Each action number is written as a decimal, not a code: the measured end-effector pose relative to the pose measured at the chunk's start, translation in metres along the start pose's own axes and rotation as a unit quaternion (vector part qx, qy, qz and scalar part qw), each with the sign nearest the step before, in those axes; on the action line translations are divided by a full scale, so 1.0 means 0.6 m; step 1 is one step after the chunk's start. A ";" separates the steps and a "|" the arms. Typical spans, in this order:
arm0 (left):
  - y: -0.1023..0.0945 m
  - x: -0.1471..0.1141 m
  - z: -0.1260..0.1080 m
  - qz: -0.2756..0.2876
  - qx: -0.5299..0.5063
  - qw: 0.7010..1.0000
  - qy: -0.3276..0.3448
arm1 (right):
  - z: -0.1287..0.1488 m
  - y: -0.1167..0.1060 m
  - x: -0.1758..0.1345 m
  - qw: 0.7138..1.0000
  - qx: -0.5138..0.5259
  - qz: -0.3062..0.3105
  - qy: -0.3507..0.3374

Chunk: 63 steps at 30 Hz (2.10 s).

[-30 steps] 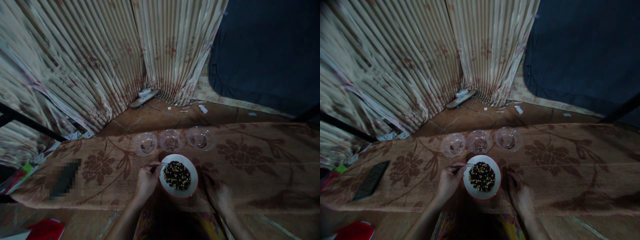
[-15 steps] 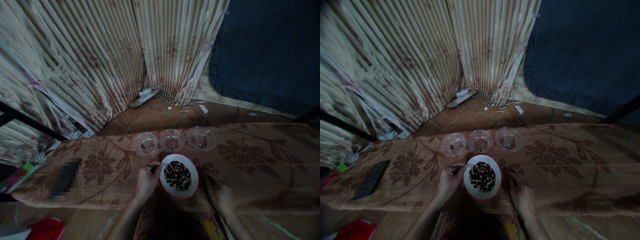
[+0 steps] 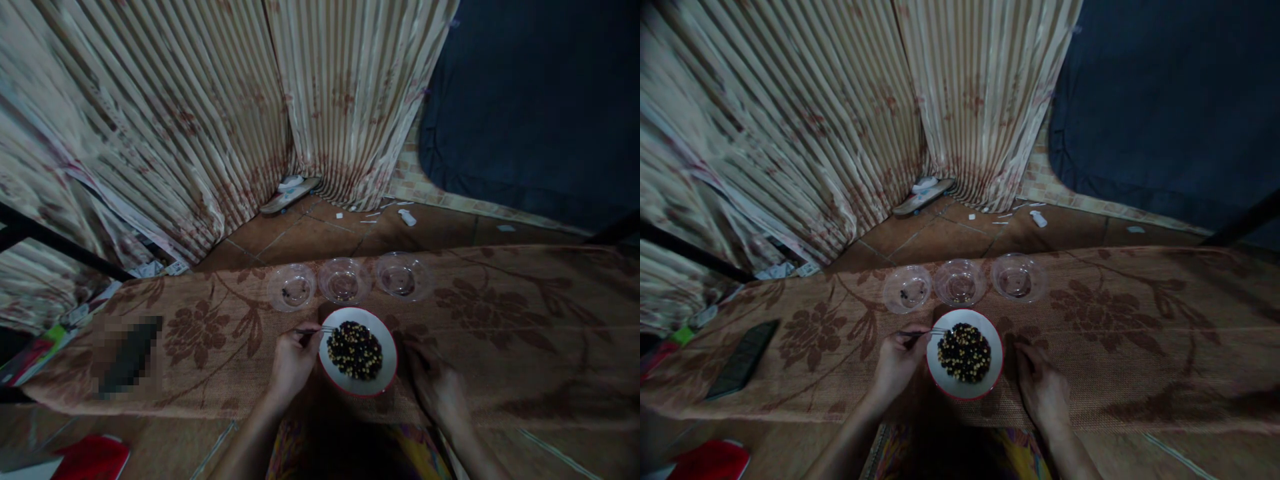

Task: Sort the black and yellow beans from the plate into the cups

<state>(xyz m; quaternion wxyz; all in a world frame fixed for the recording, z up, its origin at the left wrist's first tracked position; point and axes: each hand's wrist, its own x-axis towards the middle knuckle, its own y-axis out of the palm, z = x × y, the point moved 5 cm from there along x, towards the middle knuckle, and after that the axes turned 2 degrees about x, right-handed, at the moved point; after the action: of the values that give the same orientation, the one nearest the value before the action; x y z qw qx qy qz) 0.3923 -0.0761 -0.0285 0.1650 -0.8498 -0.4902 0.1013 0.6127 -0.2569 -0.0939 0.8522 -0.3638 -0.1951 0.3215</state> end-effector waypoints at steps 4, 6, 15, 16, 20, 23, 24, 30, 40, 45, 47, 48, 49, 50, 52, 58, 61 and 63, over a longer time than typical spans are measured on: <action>-0.003 0.001 0.001 -0.004 0.006 1.000 -0.002 | 0.001 -0.001 0.000 1.000 -0.006 -0.002 -0.005; -0.006 0.001 0.004 -0.009 0.012 1.000 -0.005 | 0.003 -0.002 0.001 1.000 0.000 -0.005 -0.013; -0.006 0.004 0.006 -0.014 -0.011 1.000 -0.013 | 0.004 -0.003 0.003 1.000 -0.010 -0.015 -0.019; -0.005 0.005 0.007 -0.013 -0.012 1.000 -0.012 | 0.004 -0.003 0.002 1.000 -0.006 -0.016 -0.020; -0.003 0.005 0.007 -0.006 -0.007 1.000 -0.005 | 0.003 -0.001 0.002 1.000 -0.001 -0.007 -0.015; -0.003 0.004 0.005 -0.007 -0.006 1.000 -0.006 | 0.002 0.000 0.002 1.000 -0.003 -0.006 -0.008; -0.003 0.004 0.003 -0.007 -0.008 1.000 -0.006 | 0.001 0.000 0.002 1.000 -0.001 -0.006 -0.006; 0.000 0.005 0.000 0.005 -0.016 1.000 0.000 | 0.003 -0.001 0.003 1.000 0.007 0.000 -0.002; -0.001 0.006 0.021 0.007 -0.029 0.999 -0.020 | 0.003 -0.001 0.002 1.000 0.001 -0.004 -0.003; 0.000 0.008 0.018 0.007 -0.039 0.999 -0.018 | 0.007 -0.003 0.002 1.000 -0.004 -0.009 -0.023; 0.001 0.009 0.015 0.008 -0.036 0.999 -0.012 | 0.005 -0.002 0.001 1.000 -0.007 -0.005 -0.018; 0.001 0.009 0.013 0.006 -0.035 0.999 -0.011 | 0.003 -0.001 0.001 1.000 -0.010 -0.004 -0.013; 0.001 0.009 0.012 0.006 -0.035 0.999 -0.011 | 0.002 0.000 0.001 1.000 -0.011 -0.003 -0.010; 0.002 0.008 0.012 0.007 -0.034 0.999 -0.011 | 0.001 0.000 0.001 1.000 -0.011 -0.002 -0.007; 0.002 0.008 0.011 0.008 -0.033 0.999 -0.010 | 0.000 0.001 0.001 1.000 -0.007 0.000 -0.002; 0.003 0.009 0.016 0.002 -0.018 1.000 -0.003 | 0.005 -0.001 0.002 1.000 -0.005 0.004 -0.009; 0.004 0.008 0.017 0.001 -0.011 1.000 -0.001 | 0.004 -0.002 0.002 1.000 -0.013 0.000 -0.006; 0.005 0.008 0.017 -0.001 -0.010 1.000 -0.001 | 0.005 -0.002 0.001 1.000 -0.008 -0.003 -0.014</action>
<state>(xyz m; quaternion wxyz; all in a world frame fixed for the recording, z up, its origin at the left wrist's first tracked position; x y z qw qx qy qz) 0.3934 -0.0715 -0.0391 0.1558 -0.8507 -0.4925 0.0971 0.6123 -0.2556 -0.0909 0.8474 -0.3656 -0.2110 0.3220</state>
